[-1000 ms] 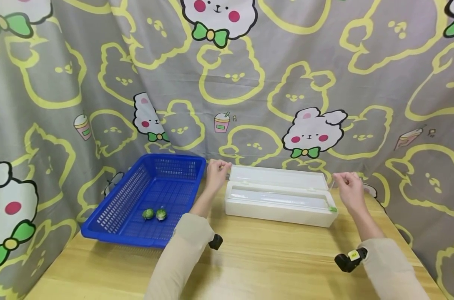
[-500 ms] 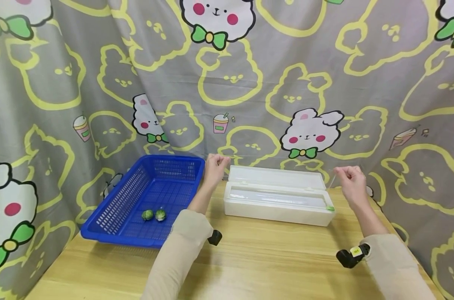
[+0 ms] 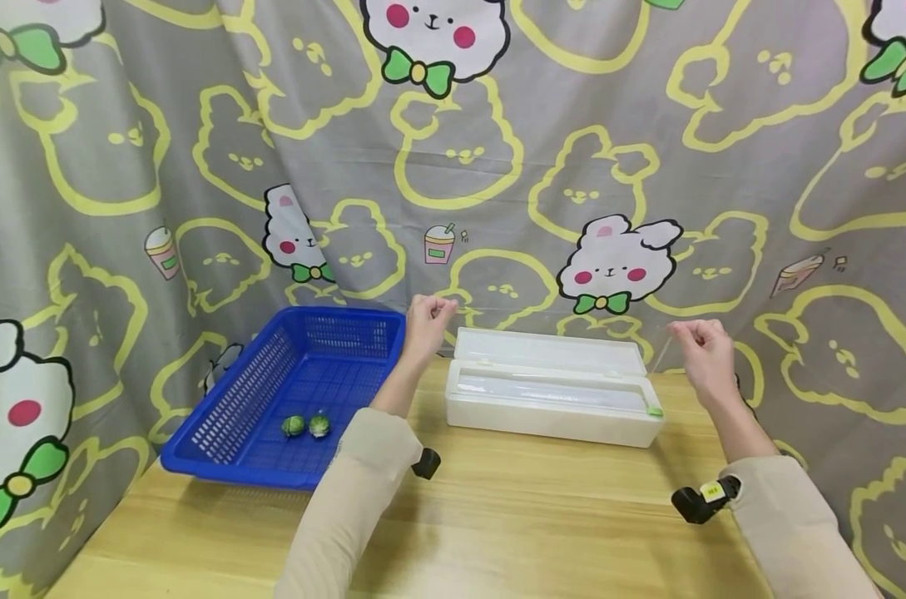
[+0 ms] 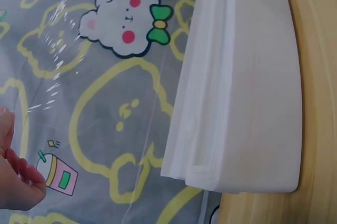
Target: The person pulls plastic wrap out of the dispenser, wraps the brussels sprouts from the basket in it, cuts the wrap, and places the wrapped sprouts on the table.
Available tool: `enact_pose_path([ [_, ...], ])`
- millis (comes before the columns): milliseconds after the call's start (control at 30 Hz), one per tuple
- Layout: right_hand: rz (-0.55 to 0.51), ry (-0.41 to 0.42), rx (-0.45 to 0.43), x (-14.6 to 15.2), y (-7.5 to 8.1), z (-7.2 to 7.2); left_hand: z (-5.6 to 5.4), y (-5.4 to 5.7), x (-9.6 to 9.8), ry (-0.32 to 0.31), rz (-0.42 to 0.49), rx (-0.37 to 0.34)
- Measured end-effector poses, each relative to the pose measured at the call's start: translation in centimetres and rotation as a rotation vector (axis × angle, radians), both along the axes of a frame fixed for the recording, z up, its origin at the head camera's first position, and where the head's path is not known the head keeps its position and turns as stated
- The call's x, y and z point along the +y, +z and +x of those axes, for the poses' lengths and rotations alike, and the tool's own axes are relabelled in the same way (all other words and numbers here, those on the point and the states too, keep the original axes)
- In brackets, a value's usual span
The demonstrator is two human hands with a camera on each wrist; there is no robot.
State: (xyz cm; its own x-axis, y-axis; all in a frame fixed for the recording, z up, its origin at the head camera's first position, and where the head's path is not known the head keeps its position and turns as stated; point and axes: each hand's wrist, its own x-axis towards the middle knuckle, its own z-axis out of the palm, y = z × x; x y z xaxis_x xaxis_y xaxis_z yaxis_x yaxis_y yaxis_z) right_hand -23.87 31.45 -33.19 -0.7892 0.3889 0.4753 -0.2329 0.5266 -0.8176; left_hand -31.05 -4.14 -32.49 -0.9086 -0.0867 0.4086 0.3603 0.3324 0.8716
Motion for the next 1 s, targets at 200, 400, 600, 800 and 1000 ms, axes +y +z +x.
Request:
enact_pose_path([
  [200,-0.099,0.024,-0.004,-0.1,0.5,-0.2,0.0,0.5,0.0,0.0,0.038,0.004],
  [400,-0.282,0.079,-0.009,-0.3,1.1,-0.1,0.1,1.1,-0.1,-0.018,0.07,0.012],
  [600,-0.396,0.151,0.018,-0.6,1.7,0.2,0.5,1.8,-0.3,-0.032,0.122,-0.019],
  [800,-0.479,0.154,0.07,-1.0,2.5,0.2,0.3,2.3,-0.4,-0.03,0.143,-0.022],
  [1000,-0.454,0.137,0.073,-1.0,3.1,0.2,0.2,2.8,-0.6,-0.037,0.125,0.008],
])
